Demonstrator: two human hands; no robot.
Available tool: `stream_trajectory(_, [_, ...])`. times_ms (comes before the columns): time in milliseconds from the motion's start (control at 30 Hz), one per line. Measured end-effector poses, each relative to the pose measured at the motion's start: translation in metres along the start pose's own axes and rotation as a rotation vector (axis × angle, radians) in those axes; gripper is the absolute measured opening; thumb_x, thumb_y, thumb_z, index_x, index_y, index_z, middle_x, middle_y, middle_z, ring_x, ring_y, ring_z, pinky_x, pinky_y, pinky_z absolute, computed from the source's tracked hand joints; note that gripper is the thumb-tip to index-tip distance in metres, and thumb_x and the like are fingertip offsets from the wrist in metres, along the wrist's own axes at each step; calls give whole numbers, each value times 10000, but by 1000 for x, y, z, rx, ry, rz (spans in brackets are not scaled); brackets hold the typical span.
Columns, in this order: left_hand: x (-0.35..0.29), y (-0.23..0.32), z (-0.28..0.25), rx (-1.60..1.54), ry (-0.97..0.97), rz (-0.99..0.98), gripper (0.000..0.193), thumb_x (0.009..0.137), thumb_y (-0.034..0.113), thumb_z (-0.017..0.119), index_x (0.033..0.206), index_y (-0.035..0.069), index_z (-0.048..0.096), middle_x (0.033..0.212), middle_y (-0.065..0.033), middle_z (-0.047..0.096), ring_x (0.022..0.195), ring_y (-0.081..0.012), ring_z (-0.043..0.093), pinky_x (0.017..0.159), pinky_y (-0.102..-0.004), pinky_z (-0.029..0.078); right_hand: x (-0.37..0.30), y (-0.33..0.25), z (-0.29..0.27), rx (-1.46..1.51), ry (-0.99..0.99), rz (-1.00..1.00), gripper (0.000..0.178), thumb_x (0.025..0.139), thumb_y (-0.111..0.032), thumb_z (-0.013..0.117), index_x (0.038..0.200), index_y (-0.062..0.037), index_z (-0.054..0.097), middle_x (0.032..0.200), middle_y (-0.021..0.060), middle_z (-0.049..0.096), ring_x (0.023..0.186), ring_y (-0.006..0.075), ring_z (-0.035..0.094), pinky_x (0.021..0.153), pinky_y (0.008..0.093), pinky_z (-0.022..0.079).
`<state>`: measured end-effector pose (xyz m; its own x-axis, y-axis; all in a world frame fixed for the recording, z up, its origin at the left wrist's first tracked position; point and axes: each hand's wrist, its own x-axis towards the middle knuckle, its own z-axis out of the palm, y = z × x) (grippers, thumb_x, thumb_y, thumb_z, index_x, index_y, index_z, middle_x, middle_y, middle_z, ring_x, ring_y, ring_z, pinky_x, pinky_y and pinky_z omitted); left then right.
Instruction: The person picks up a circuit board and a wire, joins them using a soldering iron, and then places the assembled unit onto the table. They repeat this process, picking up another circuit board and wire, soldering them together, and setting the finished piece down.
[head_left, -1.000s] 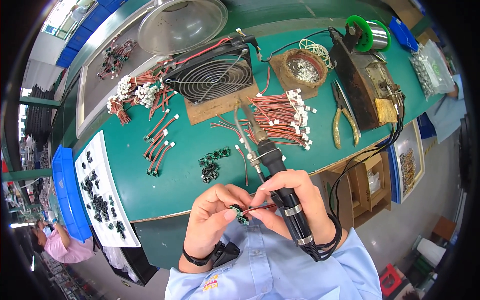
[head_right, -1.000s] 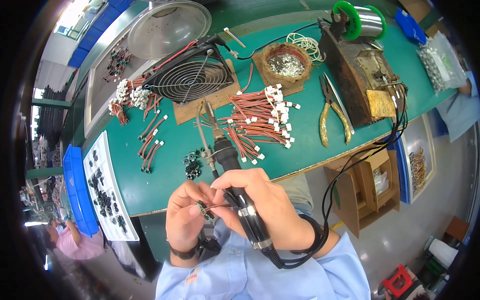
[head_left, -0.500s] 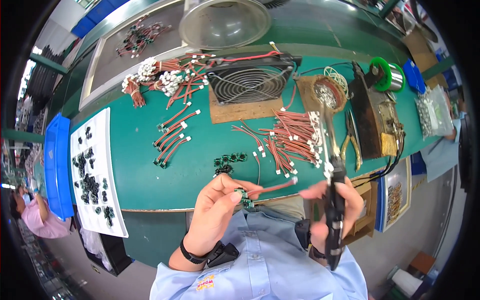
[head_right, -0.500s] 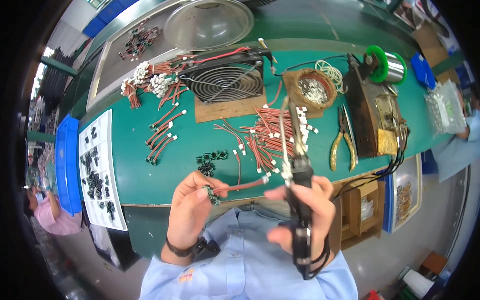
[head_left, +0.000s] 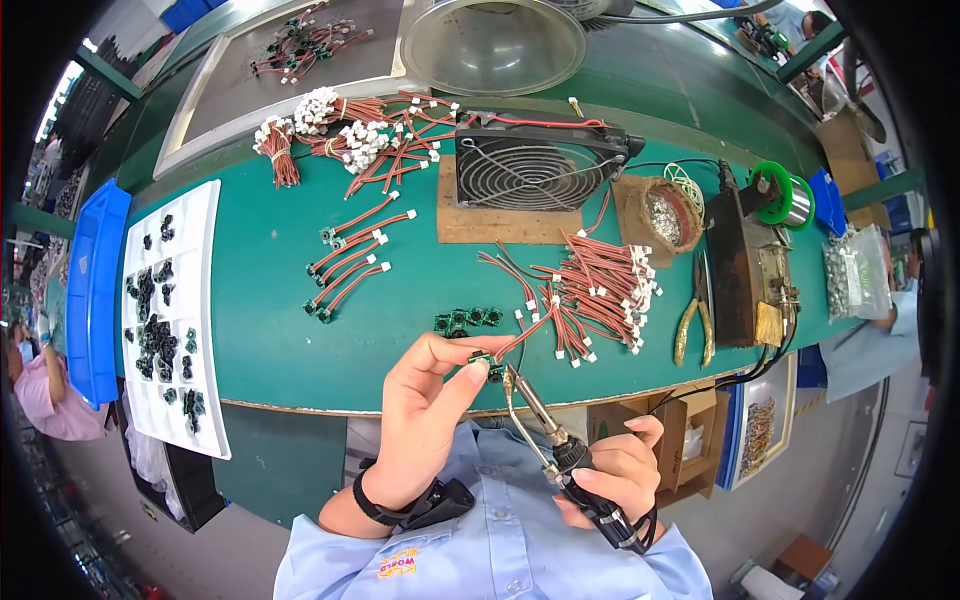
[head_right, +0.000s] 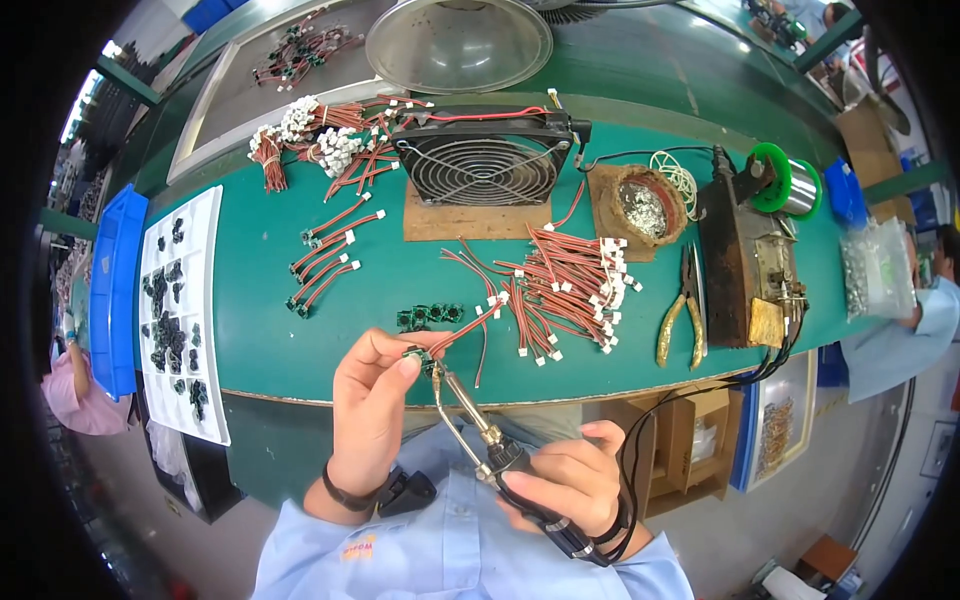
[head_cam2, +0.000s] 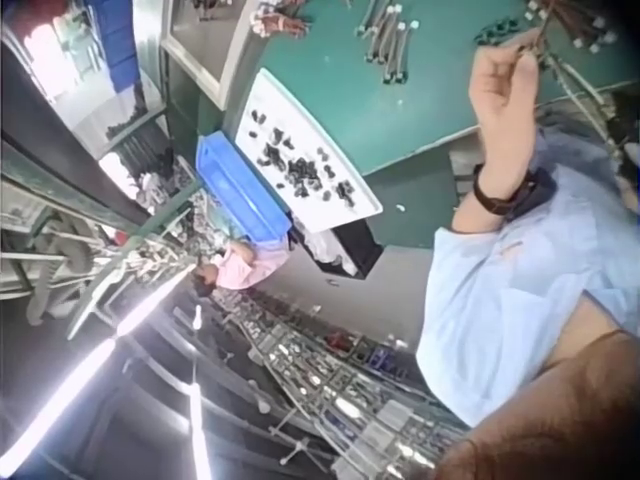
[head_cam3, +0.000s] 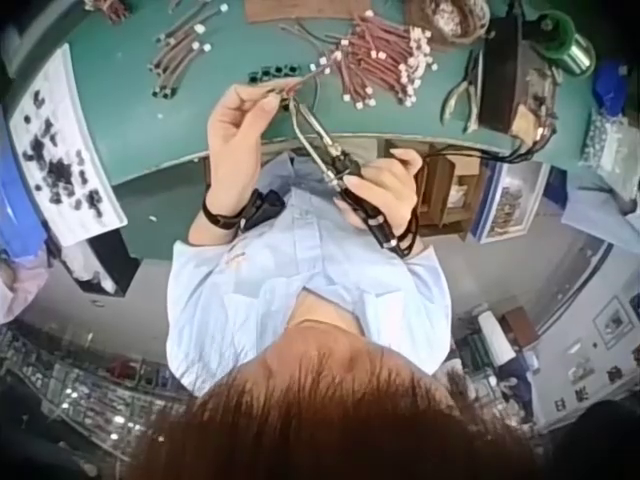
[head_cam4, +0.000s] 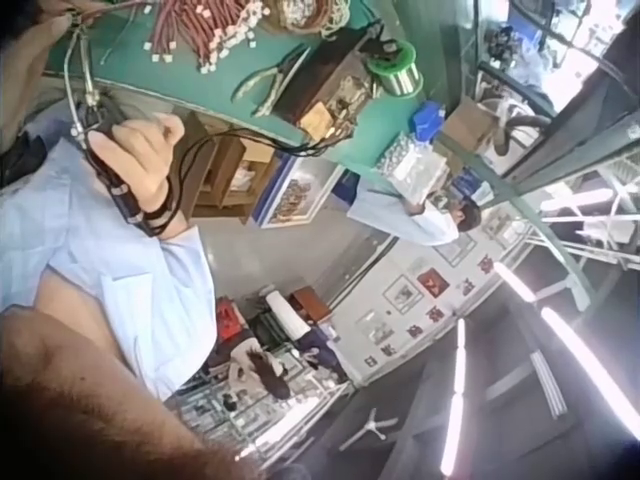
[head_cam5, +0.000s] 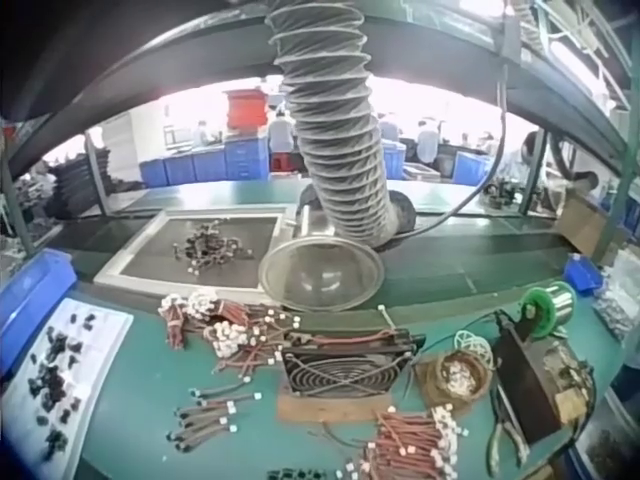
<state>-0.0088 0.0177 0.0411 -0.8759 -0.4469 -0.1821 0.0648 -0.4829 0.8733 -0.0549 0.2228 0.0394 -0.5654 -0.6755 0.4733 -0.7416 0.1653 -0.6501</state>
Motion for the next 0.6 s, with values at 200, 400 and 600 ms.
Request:
stream_trajectory(200, [-1,0,2,13,0,4,4,864,24,504,864,27,502,1050,-190,616,989,-206,580,904,-334,405,2,-1,-1,13,-19,14,420,527,-185,799,920,-192,649,700,-33,556,668,129,562,844,357,313])
stream_trajectory(400, [-2,0,3,19,-11,3,3,870,27,503,873,25,504,1058,-191,613,981,-188,579,886,-317,415,2,1,2,23,-14,20,432,538,-172,789,945,-190,643,700,-35,557,664,130,562,844,358,314])
stream_trajectory(600, [-2,-1,4,36,-23,26,13,872,33,510,881,26,504,1060,-192,613,960,-171,579,862,-306,423,2,1,2,21,-4,10,447,541,-166,786,962,-186,637,704,-35,559,665,131,563,842,357,316])
